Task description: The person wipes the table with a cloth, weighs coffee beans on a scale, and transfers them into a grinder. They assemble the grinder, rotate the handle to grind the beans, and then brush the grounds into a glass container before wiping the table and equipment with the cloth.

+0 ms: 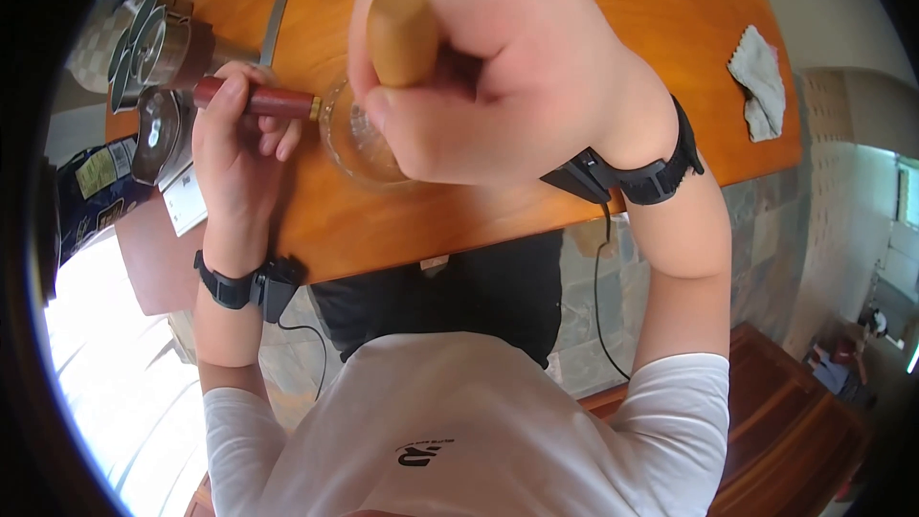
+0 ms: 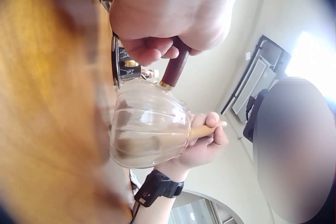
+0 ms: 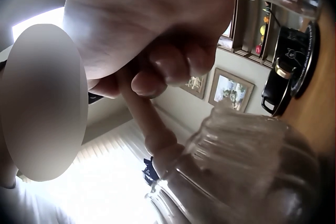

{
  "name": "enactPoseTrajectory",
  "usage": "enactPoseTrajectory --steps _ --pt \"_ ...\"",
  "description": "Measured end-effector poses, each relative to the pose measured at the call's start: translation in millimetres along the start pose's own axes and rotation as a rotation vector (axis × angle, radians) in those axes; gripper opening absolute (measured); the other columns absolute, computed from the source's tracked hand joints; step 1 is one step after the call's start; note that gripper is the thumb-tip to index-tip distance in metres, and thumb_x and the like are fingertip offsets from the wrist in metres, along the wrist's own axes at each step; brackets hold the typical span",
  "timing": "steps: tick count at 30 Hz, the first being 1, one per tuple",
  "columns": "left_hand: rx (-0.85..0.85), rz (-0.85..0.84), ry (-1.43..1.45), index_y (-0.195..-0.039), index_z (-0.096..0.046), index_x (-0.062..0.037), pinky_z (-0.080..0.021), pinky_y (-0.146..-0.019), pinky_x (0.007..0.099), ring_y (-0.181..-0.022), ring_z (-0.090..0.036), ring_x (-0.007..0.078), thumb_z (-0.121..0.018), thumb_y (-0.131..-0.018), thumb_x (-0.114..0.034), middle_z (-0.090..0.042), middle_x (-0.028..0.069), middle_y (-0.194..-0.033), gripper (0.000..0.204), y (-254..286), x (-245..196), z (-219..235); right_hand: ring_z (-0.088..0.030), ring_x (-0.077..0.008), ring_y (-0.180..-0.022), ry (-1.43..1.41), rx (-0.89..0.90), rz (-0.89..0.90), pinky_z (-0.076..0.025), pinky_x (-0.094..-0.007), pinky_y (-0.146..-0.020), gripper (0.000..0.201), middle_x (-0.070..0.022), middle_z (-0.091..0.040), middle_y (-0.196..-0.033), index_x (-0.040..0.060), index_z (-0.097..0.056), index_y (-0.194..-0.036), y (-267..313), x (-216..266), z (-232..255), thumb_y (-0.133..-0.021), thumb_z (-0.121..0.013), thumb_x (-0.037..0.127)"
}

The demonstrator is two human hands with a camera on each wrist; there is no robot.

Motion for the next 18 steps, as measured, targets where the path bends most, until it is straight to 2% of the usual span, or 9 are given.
enactPoseTrajectory --steps 2,3,7,8,10,12,14,15,18 --pt "0.016 -0.002 -0.010 -0.093 -0.057 -0.0020 -0.039 -0.050 0.0270 -0.054 -0.041 0.0103 -0.057 -0.098 -0.019 -0.052 0.0057 -0.068 0.018 0.6 -1.6 -1.9 -0.061 -0.0210 -0.064 0.374 0.137 -0.048 -0.045 -0.0300 -0.057 0.022 -0.0099 -0.066 -0.076 -0.0007 -0.063 -0.075 -4.2 1.7 -12.2 -0.082 -0.068 0.019" --pt "0.009 -0.017 -0.011 -0.092 -0.057 -0.0020 -0.039 -0.050 0.0270 -0.055 -0.043 0.0104 -0.058 -0.097 -0.017 -0.054 0.0062 -0.071 0.016 1.4 -3.6 -1.3 -0.058 -0.0222 -0.059 0.437 0.073 0.059 -0.044 -0.0309 -0.055 0.017 -0.0084 -0.064 -0.072 0.0010 -0.063 -0.074 -6.2 13.6 -9.5 -0.079 -0.068 0.017" --pt "0.023 -0.071 -0.037 -0.092 -0.057 -0.0018 -0.039 -0.049 0.0271 -0.056 -0.045 0.0104 -0.059 -0.097 -0.017 -0.055 0.0064 -0.074 0.016 5.9 -12.5 -2.8 -0.054 -0.0215 -0.056 0.124 0.018 0.027 -0.042 -0.0307 -0.053 0.013 -0.0062 -0.059 -0.066 0.0038 -0.063 -0.073 -3.7 13.6 0.6 -0.076 -0.068 0.016" --pt "0.030 -0.076 -0.053 -0.092 -0.057 -0.0018 -0.039 -0.049 0.0272 -0.056 -0.045 0.0104 -0.059 -0.097 -0.017 -0.055 0.0065 -0.075 0.016 6.9 -13.4 -3.3 -0.054 -0.0215 -0.056 0.124 0.023 0.025 -0.042 -0.0307 -0.053 0.013 -0.0062 -0.059 -0.066 0.0038 -0.063 -0.073 -4.9 13.4 -1.3 -0.076 -0.068 0.016" --pt "0.038 -0.076 -0.073 -0.092 -0.057 -0.0017 -0.040 -0.048 0.0272 -0.056 -0.046 0.0104 -0.060 -0.097 -0.017 -0.055 0.0066 -0.076 0.016 8.8 -14.6 -5.2 -0.049 -0.0195 -0.053 0.382 0.206 0.036 -0.038 -0.0310 -0.050 0.017 -0.0055 -0.059 -0.068 0.0020 -0.063 -0.073 -4.7 10.5 -24.3 -0.077 -0.067 0.018" --pt "-0.021 -0.091 -0.099 -0.092 -0.057 -0.0016 -0.039 -0.047 0.0269 -0.054 -0.044 0.0103 -0.060 -0.097 -0.018 -0.055 0.0063 -0.073 0.018 9.5 -16.1 -3.9 -0.047 -0.0185 -0.051 0.396 0.144 0.115 -0.036 -0.0319 -0.048 0.018 -0.0046 -0.059 -0.066 0.0022 -0.064 -0.074 -7.1 15.3 -29.3 -0.078 -0.067 0.019" --pt "-0.039 -0.080 -0.099 -0.092 -0.057 -0.0015 -0.039 -0.046 0.0267 -0.052 -0.043 0.0102 -0.060 -0.098 -0.019 -0.054 0.0062 -0.070 0.018 7.4 -13.9 0.4 -0.049 -0.0195 -0.049 0.134 -0.250 0.148 -0.039 -0.0328 -0.047 0.015 -0.0045 -0.059 -0.065 0.0038 -0.065 -0.074 -10.9 36.4 -1.6 -0.078 -0.067 0.018" --pt "-0.058 -0.073 -0.096 -0.092 -0.057 -0.0015 -0.038 -0.045 0.0265 -0.049 -0.042 0.0102 -0.060 -0.098 -0.019 -0.053 0.0061 -0.068 0.019 6.3 -11.5 2.6 -0.051 -0.0199 -0.051 0.068 0.003 0.053 -0.041 -0.0333 -0.049 0.014 -0.0046 -0.060 -0.064 0.0045 -0.066 -0.074 -0.2 18.0 5.4 -0.078 -0.068 0.018" --pt "-0.069 -0.039 -0.074 -0.092 -0.058 -0.0013 -0.038 -0.044 0.0261 -0.046 -0.040 0.0100 -0.059 -0.098 -0.020 -0.052 0.0058 -0.065 0.019 3.9 -7.9 4.4 -0.052 -0.0206 -0.053 0.126 0.013 0.089 -0.043 -0.0335 -0.051 0.016 -0.0051 -0.060 -0.065 0.0036 -0.066 -0.075 -0.4 16.5 -7.7 -0.079 -0.068 0.019"
Point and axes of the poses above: each hand's wrist, its own y-axis away from the middle knuckle, its own z-axis out of the back of the hand, x = y × z, the point moved 10 cm from there along -y, towards the middle knuckle
